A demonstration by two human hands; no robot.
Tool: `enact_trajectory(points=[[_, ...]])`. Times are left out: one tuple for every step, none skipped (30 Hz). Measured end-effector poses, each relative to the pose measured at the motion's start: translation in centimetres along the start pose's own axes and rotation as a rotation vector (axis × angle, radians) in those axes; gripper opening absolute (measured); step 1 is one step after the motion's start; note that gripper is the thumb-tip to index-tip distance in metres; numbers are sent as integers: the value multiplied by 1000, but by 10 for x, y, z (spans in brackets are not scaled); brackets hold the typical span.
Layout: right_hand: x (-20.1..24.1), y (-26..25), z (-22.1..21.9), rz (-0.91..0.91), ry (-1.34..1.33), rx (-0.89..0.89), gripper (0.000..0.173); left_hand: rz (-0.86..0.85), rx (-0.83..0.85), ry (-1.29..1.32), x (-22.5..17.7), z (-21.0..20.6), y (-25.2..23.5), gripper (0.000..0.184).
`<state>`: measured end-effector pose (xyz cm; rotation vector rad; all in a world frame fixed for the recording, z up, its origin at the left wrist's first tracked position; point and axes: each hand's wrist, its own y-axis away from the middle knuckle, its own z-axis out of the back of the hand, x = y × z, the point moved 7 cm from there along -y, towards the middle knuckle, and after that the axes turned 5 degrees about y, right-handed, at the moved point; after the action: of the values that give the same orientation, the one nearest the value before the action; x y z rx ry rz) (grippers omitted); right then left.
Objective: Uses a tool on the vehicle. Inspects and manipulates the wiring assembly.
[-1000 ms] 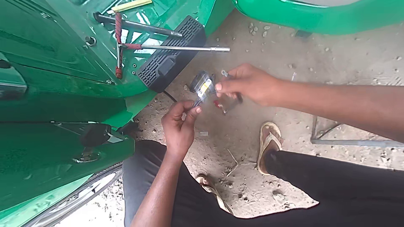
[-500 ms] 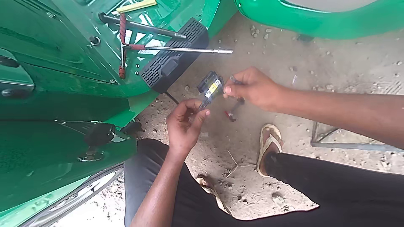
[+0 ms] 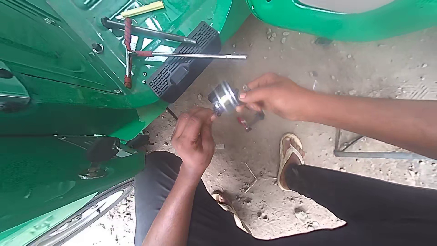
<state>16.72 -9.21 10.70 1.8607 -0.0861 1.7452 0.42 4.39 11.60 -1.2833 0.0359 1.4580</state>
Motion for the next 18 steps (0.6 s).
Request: enact_trajectory(points=[[1,1,-1,-2,-9,11,34,8,-4,1,1,0,0,10],[1,2,-2,-5,-14,19,34,15,-10,7,1,1,0,11],[1,3,-3,-8,-25,22,35,20,-18,16,2,1,0,11],[2,3,-2,-9,-32,20,35,20,-25,28,2,0,1,11],[2,4,-2,-6,-39,19,35,21,-27,53,2,-1,2,11],[3,4,-1,-1,-40,10,33,26,-25,86,2,-2,3,11],[3,3,0,9,-41,2,31,33,-18,125,3,-3,3,11],[3,3,0,17,-39,-3,28,45,-8,165,4,-3,3,11],[3,3,0,19,-41,1,25,63,-3,210,6,-4,3,12],[2,3,0,18,-42,8,22,88,-4,271,9,-5,4,13],[0,3,0,20,-39,10,20,125,-10,342,11,-6,5,15],[-1,2,0,21,-36,5,17,181,-15,428,14,-8,6,20],[-3,1,1,25,-33,0,13,258,-15,516,16,-9,7,27],[-4,-1,1,33,-30,-1,11,337,-2,595,19,-10,8,33],[-5,-2,2,42,-23,-3,9,410,26,664,22,-11,9,35],[-6,-4,3,46,-10,-10,8,477,61,718,25,-13,10,37],[-5,-4,3,59,15,-13,7,535,92,740,28,-16,11,38],[-5,-5,2,79,47,-11,7,592,117,729,32,-18,12,38]])
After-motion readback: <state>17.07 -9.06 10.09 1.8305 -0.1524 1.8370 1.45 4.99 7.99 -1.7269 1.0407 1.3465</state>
